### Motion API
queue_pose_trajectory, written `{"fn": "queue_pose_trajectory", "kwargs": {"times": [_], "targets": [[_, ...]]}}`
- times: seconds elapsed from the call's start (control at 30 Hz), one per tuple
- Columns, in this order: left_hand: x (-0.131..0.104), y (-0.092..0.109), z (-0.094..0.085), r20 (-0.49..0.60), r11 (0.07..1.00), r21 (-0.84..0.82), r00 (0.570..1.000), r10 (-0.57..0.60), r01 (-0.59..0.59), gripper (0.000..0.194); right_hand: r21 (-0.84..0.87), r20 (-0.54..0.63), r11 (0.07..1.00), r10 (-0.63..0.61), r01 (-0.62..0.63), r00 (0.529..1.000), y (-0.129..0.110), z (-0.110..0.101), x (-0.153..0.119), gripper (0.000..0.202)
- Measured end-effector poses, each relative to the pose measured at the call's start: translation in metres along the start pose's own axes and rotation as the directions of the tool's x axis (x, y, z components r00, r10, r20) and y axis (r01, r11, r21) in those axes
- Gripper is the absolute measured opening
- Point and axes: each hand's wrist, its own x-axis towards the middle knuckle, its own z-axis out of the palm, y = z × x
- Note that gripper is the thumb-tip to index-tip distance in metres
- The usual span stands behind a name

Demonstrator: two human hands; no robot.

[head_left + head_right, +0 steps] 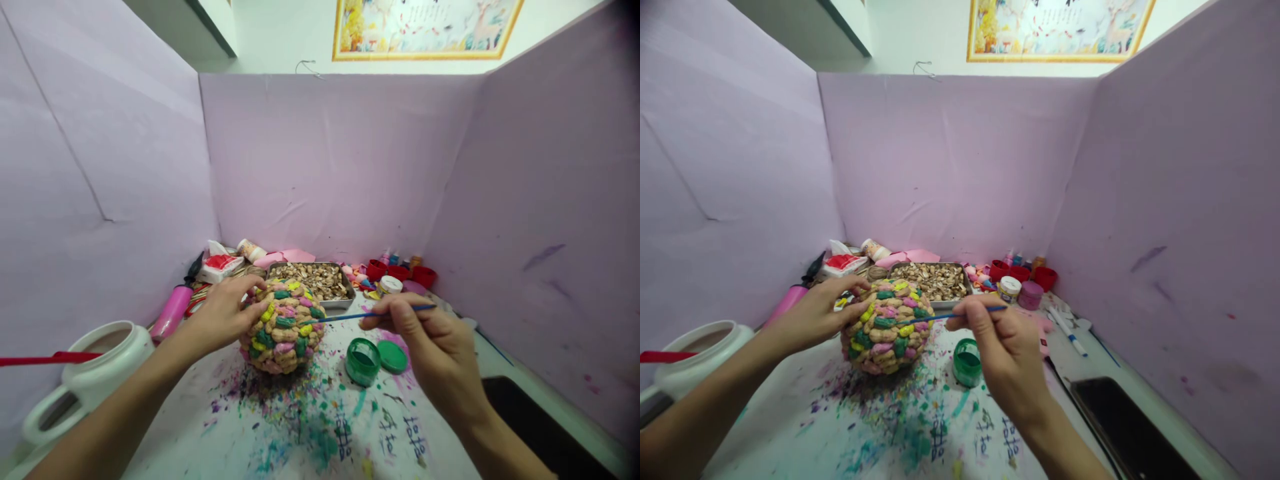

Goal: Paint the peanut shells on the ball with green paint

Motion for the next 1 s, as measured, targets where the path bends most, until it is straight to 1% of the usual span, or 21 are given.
{"fn": "queue_pose_trajectory", "kwargs": {"times": [0.07, 0.13, 0.23, 0.37, 0.7, 1.0], "targets": [[0.0002, 0.0009, -0.0004, 0.003, 1.0, -0.001, 1.0, -0.006, 0.006, 0.032, -0.027, 0.035, 0.996, -0.086, 0.087, 0.996, 0.0004, 0.0091, -0.0048, 0.024], [0.0006, 0.002, -0.0007, 0.008, 1.0, 0.001, 1.0, -0.018, 0.018, 0.031, -0.061, 0.062, 0.987, -0.144, 0.148, 0.988, 0.0024, 0.0134, -0.0076, 0.022], [0.0011, 0.0028, -0.0006, 0.015, 1.0, 0.003, 0.999, -0.029, 0.029, 0.03, -0.086, 0.084, 0.976, -0.195, 0.202, 0.977, 0.0054, 0.0145, -0.0092, 0.019], [0.0012, 0.0011, 0.0005, 0.009, 1.0, -0.003, 1.0, -0.012, 0.012, 0.03, -0.134, 0.096, 0.958, -0.243, 0.254, 0.965, 0.0061, 0.0149, -0.0089, 0.017], [0.001, 0.002, -0.0002, 0.021, 1.0, -0.001, 1.0, -0.023, 0.024, 0.031, -0.199, 0.126, 0.937, -0.267, 0.288, 0.955, 0.0073, 0.0129, -0.0075, 0.018], [-0.0004, 0.0017, 0.0006, 0.007, 1.0, -0.008, 1.0, -0.009, 0.009, 0.031, -0.206, 0.139, 0.929, -0.284, 0.308, 0.949, 0.0045, 0.0134, -0.0091, 0.019]]}}
